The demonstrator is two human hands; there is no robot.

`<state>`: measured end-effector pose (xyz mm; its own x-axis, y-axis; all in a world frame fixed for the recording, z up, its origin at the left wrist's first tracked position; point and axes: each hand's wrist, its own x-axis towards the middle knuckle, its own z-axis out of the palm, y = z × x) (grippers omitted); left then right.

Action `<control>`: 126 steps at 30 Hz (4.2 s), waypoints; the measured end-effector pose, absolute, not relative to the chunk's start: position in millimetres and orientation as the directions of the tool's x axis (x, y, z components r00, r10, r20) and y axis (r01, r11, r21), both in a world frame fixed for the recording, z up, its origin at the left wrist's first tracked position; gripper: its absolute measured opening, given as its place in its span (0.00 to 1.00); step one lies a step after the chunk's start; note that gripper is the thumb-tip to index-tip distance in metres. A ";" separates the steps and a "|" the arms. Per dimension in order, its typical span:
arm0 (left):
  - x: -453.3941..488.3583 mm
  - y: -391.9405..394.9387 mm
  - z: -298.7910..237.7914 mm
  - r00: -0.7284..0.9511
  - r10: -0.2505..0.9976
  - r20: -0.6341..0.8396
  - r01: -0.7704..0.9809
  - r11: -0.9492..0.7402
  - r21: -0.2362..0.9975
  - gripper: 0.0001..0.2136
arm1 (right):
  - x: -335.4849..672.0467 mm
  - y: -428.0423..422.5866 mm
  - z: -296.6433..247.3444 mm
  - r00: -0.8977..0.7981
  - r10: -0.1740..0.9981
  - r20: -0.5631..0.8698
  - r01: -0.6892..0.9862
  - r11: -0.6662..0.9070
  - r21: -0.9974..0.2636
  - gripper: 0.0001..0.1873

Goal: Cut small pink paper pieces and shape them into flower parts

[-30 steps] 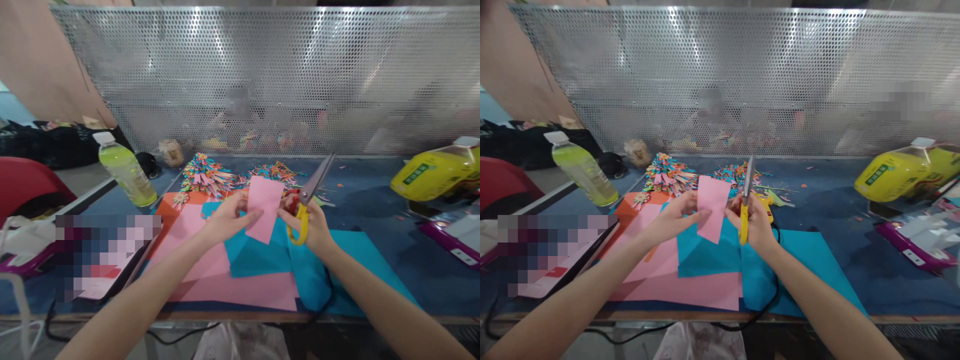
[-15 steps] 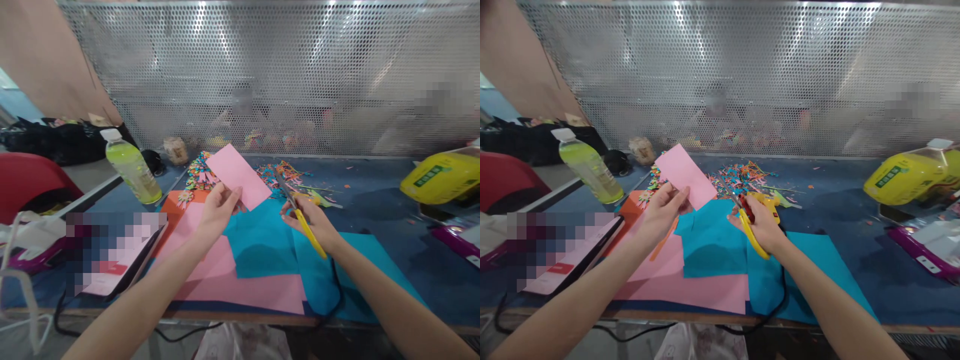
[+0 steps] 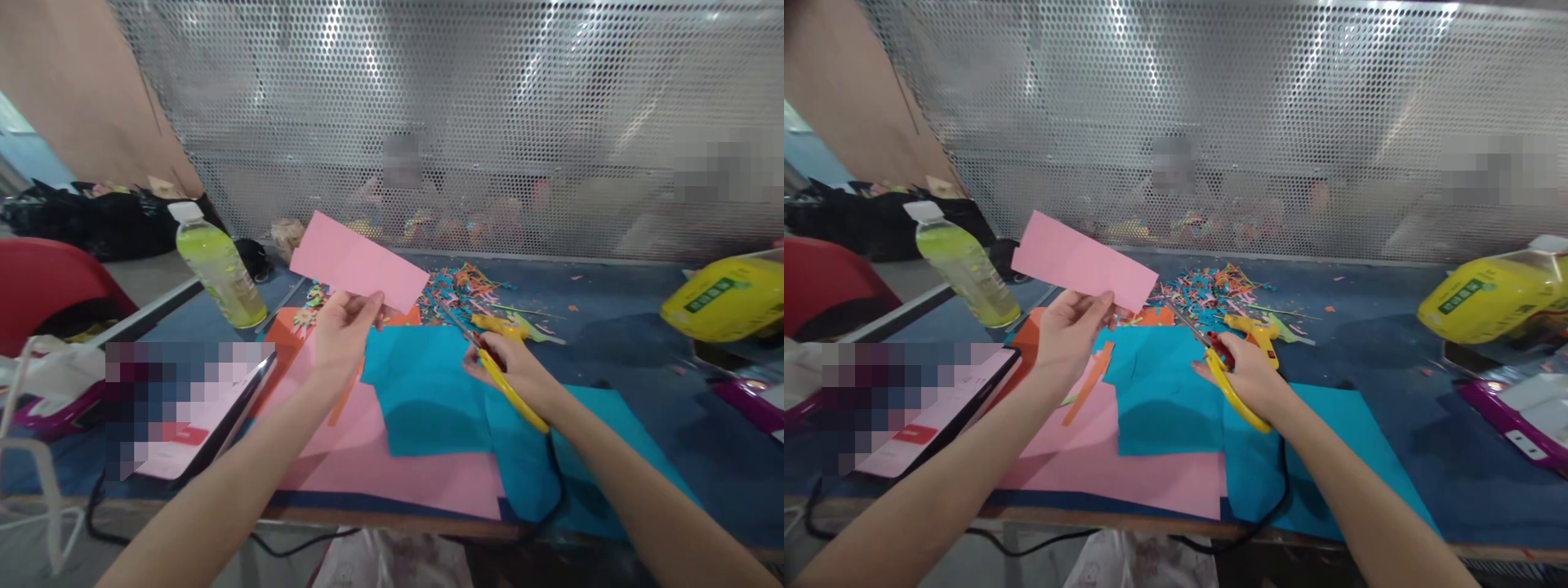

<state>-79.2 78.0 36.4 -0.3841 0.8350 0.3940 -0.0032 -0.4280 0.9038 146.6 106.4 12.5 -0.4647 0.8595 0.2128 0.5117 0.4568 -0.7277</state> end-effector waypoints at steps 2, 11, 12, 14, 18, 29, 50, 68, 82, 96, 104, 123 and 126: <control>-76.9 76.1 36.9 -0.351 0.857 0.379 0.030 -0.394 0.919 0.08 | 146.1 106.6 9.3 -0.470 0.853 0.227 0.497 0.468 -0.731 0.15; -67.9 67.1 38.4 -0.244 0.896 0.371 0.131 -0.349 0.928 0.10 | 144.9 102.0 7.6 -0.509 0.839 0.192 0.519 0.477 -0.709 0.14; -68.2 67.1 38.0 -0.237 0.897 0.372 0.139 -0.348 0.927 0.10 | 145.0 101.6 8.5 -0.515 0.838 0.180 0.529 0.476 -0.703 0.14; -68.7 67.5 37.4 -0.228 0.900 0.371 0.143 -0.346 0.927 0.09 | 145.2 101.6 9.5 -0.526 0.836 0.153 0.553 0.473 -0.686 0.14; -68.9 67.7 38.0 -0.228 0.905 0.360 0.126 -0.339 0.932 0.08 | 145.6 103.1 9.5 -0.531 0.838 0.123 0.599 0.474 -0.646 0.15; -69.0 66.7 39.0 -0.204 0.903 0.379 0.131 -0.358 0.924 0.08 | 148.0 103.2 9.9 -0.528 0.843 0.102 0.617 0.463 -0.637 0.16; -70.2 68.1 39.3 -0.223 0.917 0.331 0.142 -0.305 0.942 0.08 | 146.8 100.0 19.3 -0.518 0.849 0.100 0.669 0.475 -0.571 0.17; -68.4 67.7 39.3 -0.191 0.935 0.300 0.151 -0.274 0.950 0.08 | 146.6 101.6 16.4 -0.500 0.866 0.015 0.674 0.400 -0.621 0.21; -77.0 74.5 38.0 -0.265 0.932 0.249 -0.072 -0.276 0.958 0.08 | 145.4 98.8 26.2 -0.506 0.861 0.049 0.702 0.444 -0.557 0.22; -78.4 76.5 42.1 -0.280 0.956 -0.083 -0.646 -0.123 0.754 0.02 | 146.8 104.5 13.4 -0.505 0.856 0.108 0.514 0.399 -0.759 0.17; -55.9 67.3 33.1 -0.212 0.973 -0.097 -0.689 -0.078 0.721 0.02 | 139.6 101.1 4.5 -0.537 0.840 0.083 0.492 0.392 -0.777 0.16; -40.3 56.4 16.6 -0.050 0.987 -0.155 -0.655 0.085 0.751 0.03 | 137.4 95.0 15.4 -0.494 0.862 0.113 0.356 0.319 -0.878 0.17; -40.2 56.8 17.2 -0.058 0.987 -0.150 -0.658 0.076 0.749 0.03 | 137.5 95.1 16.6 -0.486 0.865 0.120 0.345 0.317 -0.884 0.17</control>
<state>-40.2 56.8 17.2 -0.0577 0.9869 -0.1505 -0.6581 0.0757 0.7491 137.5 95.1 16.6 -0.4864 0.8654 0.1204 0.3449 0.3168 -0.8836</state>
